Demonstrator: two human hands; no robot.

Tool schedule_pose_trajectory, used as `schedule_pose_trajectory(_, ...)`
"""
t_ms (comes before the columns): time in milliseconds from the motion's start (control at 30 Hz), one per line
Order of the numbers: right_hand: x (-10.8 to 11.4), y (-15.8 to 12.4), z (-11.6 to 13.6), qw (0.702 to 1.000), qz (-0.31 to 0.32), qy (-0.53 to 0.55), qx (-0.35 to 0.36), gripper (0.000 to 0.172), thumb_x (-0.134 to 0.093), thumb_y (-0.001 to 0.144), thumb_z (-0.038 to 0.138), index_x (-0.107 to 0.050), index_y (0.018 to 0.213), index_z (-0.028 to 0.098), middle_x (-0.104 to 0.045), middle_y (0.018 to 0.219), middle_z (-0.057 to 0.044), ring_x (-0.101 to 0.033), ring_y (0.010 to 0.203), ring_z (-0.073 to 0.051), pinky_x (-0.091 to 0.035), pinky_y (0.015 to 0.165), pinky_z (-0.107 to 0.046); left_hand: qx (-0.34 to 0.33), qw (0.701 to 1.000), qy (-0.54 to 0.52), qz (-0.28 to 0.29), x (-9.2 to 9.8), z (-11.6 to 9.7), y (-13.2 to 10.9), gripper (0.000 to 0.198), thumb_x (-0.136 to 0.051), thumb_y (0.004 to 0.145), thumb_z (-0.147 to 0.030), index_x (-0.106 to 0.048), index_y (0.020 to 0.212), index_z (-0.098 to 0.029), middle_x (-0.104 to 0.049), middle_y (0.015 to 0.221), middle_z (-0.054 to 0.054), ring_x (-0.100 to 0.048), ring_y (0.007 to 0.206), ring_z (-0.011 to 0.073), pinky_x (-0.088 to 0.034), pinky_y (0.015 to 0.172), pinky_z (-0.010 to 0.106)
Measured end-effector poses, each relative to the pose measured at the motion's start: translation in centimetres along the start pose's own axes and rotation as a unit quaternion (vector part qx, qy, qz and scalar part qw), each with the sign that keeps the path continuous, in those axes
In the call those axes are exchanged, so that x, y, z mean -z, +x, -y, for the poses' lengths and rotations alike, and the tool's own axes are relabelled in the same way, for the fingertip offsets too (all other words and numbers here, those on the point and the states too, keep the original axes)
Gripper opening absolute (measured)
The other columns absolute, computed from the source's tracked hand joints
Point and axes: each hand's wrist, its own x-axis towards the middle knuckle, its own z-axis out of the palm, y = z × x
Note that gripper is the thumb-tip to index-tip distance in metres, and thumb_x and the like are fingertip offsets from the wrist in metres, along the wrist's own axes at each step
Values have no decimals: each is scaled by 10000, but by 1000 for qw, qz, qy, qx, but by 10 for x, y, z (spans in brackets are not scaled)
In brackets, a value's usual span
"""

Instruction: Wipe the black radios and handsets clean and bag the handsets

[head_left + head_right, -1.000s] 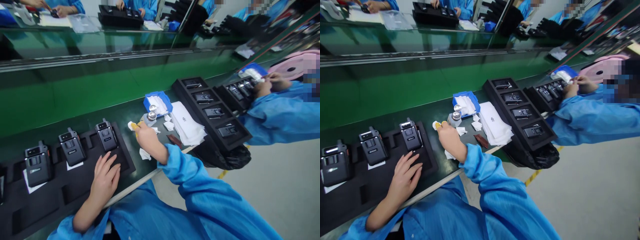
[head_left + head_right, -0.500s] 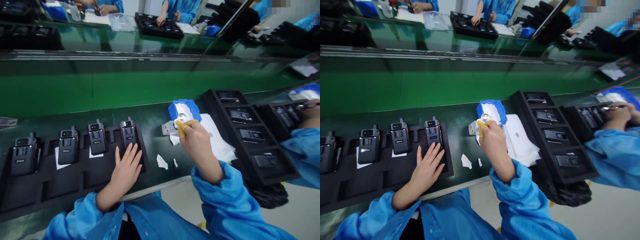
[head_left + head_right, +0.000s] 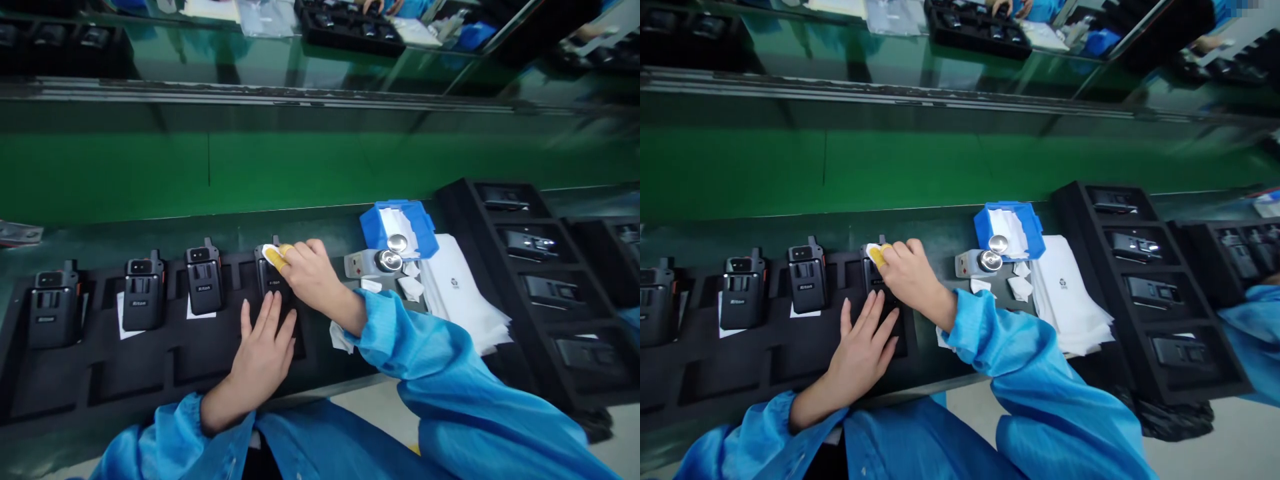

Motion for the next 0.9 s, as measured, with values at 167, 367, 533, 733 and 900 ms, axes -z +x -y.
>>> schedule_pose_trajectory(167,-7,-7,-1,999,-36,2,-11,366,-329,939,124,-681,1014,193,-631,993,-70,-469,936,-192,-247,897,-413,-4,1000,-5,-3,1,0,2,335,-504,867,-235,-609,1175,-153,-515,1364,193,-455,1294,302,-206,1121,550)
schedule_pose_trajectory(367,-9,-1,7,998,-61,20,-8,361,-326,945,137,-663,1059,198,-622,1040,-62,-468,952,-184,-213,940,-417,6,1000,-3,1,3,-2,4,326,-496,862,-222,-618,1155,-148,-537,1344,186,-472,1280,304,-223,1117,555)
schedule_pose_trajectory(533,-15,-9,9,995,-90,-4,-40,375,-328,927,97,-689,895,192,-618,906,-49,-478,906,-169,-200,940,-403,-2,1000,-5,-8,3,-2,4,315,-488,868,-216,-620,1145,-146,-533,1349,185,-470,1282,296,-240,1115,543)
schedule_pose_trajectory(733,-22,5,16,985,-168,-40,-22,298,-375,923,119,-663,944,194,-619,971,-43,-458,886,-167,-201,923,-400,4,1000,-2,-11,0,-1,3,327,-499,859,-218,-627,1147,-132,-551,1327,193,-484,1267,309,-234,1116,530)
schedule_pose_trajectory(900,-26,7,16,956,-275,-90,-39,285,-412,887,80,-641,740,165,-564,739,-25,-431,776,-169,-186,900,-401,1,1000,4,-18,2,-2,4,316,-492,860,-219,-636,1128,-131,-561,1314,190,-503,1250,308,-247,1109,530)
